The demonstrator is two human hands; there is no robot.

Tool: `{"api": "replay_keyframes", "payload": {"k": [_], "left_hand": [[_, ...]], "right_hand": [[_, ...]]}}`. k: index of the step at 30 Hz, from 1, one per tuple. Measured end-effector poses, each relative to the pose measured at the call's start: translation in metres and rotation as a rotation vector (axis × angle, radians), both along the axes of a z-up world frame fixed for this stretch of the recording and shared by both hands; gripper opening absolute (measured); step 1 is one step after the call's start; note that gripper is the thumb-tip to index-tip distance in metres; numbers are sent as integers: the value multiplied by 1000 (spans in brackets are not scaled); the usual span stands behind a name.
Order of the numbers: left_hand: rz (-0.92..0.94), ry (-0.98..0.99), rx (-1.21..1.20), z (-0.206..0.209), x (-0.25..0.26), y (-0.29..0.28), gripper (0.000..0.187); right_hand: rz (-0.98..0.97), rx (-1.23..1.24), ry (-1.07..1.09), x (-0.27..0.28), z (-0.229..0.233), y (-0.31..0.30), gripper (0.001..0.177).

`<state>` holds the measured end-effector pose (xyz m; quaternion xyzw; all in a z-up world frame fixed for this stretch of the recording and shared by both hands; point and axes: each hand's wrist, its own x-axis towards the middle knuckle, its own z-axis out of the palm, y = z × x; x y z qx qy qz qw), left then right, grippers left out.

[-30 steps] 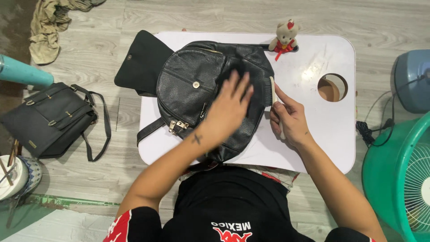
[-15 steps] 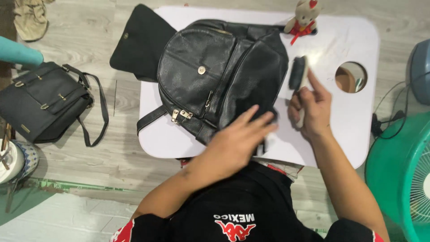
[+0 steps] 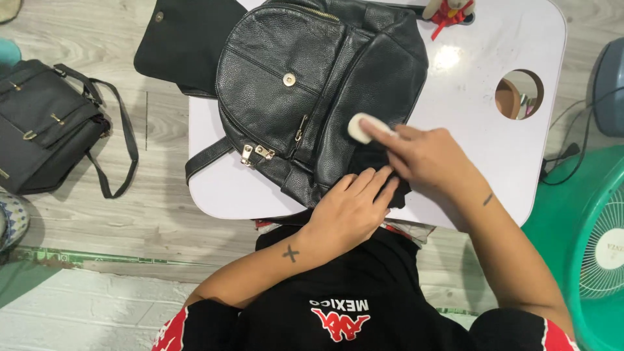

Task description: Cleaning and polishing a black leather backpack using a sponge applicator

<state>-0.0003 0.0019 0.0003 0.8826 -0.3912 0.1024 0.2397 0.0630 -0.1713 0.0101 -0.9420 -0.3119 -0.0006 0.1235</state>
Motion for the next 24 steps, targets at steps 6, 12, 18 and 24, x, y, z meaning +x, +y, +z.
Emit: {"api": "replay_keyframes", "payload": {"k": [6,12,18,24], "left_hand": [[-1,13,-32,7,1,2,37],[145,-4,37,23,7,1,39],[114,48,30,0,0,-6,42],[108,186,80,2,2,-8,45]], "right_hand": [[25,-100,-122,36,6,-21,41],[-18,1,-202,40,-9,-22,34],[97,-163,-20,13,15,-20,38],[-206,-26,-223,37,-16,-28,48]]}}
